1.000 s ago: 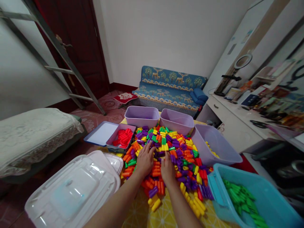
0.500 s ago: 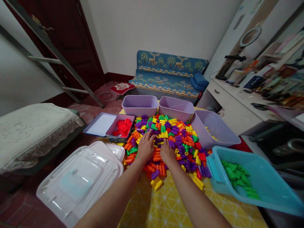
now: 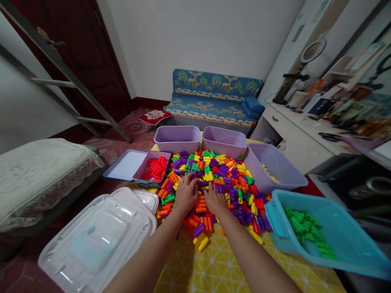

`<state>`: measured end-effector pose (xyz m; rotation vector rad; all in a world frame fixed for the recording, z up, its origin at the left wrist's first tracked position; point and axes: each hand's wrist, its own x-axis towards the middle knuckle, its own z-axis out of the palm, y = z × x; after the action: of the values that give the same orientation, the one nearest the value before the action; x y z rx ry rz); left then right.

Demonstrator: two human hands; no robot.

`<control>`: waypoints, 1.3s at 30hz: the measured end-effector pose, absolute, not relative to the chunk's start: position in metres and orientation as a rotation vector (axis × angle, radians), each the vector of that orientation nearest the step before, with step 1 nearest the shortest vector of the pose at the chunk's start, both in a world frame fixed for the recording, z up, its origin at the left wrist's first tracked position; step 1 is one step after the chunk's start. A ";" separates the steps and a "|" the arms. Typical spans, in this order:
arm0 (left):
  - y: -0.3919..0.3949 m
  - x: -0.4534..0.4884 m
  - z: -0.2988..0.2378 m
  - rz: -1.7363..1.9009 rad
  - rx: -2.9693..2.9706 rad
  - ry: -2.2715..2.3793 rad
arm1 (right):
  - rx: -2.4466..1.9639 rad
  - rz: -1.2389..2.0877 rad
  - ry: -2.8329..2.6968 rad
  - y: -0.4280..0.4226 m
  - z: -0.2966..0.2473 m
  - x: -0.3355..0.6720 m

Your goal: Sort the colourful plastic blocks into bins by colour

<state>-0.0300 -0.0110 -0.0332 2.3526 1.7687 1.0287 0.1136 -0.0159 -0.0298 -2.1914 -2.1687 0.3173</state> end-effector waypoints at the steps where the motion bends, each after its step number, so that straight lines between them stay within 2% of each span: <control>1: -0.011 -0.030 -0.033 1.038 2.348 1.766 | -2.192 0.327 -2.169 -0.016 -0.030 0.114; 18: -0.010 -0.030 -0.035 0.948 2.388 1.810 | -2.136 0.284 -2.184 -0.017 -0.032 0.113; 26: -0.011 -0.030 -0.033 0.922 2.392 1.815 | -2.215 0.396 -2.178 -0.017 -0.029 0.113; 39: -0.012 -0.030 -0.033 0.928 2.377 1.812 | -2.188 0.383 -2.166 -0.017 -0.030 0.113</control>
<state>-0.0296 -0.0120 -0.0326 2.3766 1.8122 0.9280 0.1128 -0.0173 -0.0295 -2.1884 -2.1661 0.3831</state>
